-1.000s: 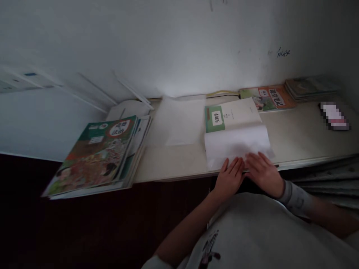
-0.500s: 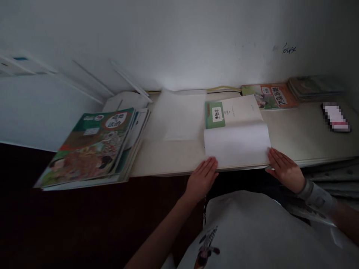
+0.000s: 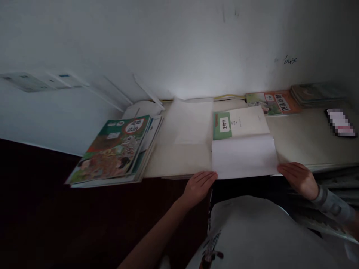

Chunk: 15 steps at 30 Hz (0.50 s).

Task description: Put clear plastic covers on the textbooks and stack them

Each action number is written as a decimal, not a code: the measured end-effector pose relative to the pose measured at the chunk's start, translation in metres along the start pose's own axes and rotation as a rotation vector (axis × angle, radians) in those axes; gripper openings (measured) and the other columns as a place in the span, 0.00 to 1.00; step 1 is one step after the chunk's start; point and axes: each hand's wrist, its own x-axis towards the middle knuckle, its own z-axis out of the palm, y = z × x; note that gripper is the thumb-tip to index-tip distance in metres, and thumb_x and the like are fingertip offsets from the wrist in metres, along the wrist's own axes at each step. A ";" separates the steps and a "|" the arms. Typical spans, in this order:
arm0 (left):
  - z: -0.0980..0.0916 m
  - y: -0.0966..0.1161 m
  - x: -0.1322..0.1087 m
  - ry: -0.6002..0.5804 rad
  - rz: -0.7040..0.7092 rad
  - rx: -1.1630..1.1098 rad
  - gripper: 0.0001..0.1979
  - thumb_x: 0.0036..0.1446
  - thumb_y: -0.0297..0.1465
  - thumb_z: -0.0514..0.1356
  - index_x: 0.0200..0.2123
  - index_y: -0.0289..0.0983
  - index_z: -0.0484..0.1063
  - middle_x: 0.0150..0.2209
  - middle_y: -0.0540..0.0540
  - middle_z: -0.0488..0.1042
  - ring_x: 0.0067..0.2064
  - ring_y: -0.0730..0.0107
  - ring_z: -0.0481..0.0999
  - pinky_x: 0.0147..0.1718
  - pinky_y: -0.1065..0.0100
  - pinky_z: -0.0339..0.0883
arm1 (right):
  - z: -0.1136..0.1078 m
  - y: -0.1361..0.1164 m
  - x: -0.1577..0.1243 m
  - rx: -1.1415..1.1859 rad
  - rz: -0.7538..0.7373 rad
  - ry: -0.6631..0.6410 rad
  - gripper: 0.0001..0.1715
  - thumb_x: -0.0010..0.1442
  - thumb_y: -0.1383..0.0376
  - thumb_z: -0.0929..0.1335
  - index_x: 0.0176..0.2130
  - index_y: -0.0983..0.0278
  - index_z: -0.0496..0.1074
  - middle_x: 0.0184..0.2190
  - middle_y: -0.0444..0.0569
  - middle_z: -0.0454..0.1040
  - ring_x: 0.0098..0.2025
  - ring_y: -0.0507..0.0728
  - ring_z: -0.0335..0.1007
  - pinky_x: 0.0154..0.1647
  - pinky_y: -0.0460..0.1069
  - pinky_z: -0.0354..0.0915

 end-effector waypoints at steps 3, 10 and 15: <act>-0.022 -0.004 0.015 -0.014 -0.152 -0.158 0.11 0.63 0.27 0.54 0.43 0.42 0.75 0.34 0.49 0.81 0.35 0.73 0.80 0.39 0.70 0.74 | -0.028 0.001 0.020 0.274 0.134 0.023 0.16 0.63 0.66 0.62 0.46 0.54 0.75 0.38 0.49 0.80 0.40 0.59 0.77 0.40 0.54 0.73; -0.019 -0.082 0.120 0.212 -0.746 -0.364 0.12 0.58 0.39 0.57 0.35 0.38 0.77 0.32 0.48 0.79 0.31 0.71 0.76 0.31 0.71 0.70 | -0.040 0.076 0.142 0.506 0.502 0.220 0.14 0.60 0.54 0.66 0.32 0.61 0.73 0.26 0.46 0.75 0.27 0.53 0.70 0.28 0.48 0.68; 0.048 -0.158 0.192 -0.168 -0.899 -0.252 0.13 0.58 0.34 0.54 0.29 0.33 0.76 0.29 0.45 0.76 0.28 0.71 0.73 0.29 0.69 0.66 | 0.017 0.148 0.227 0.231 0.724 -0.099 0.18 0.63 0.61 0.61 0.29 0.69 0.72 0.23 0.48 0.72 0.26 0.52 0.66 0.28 0.46 0.62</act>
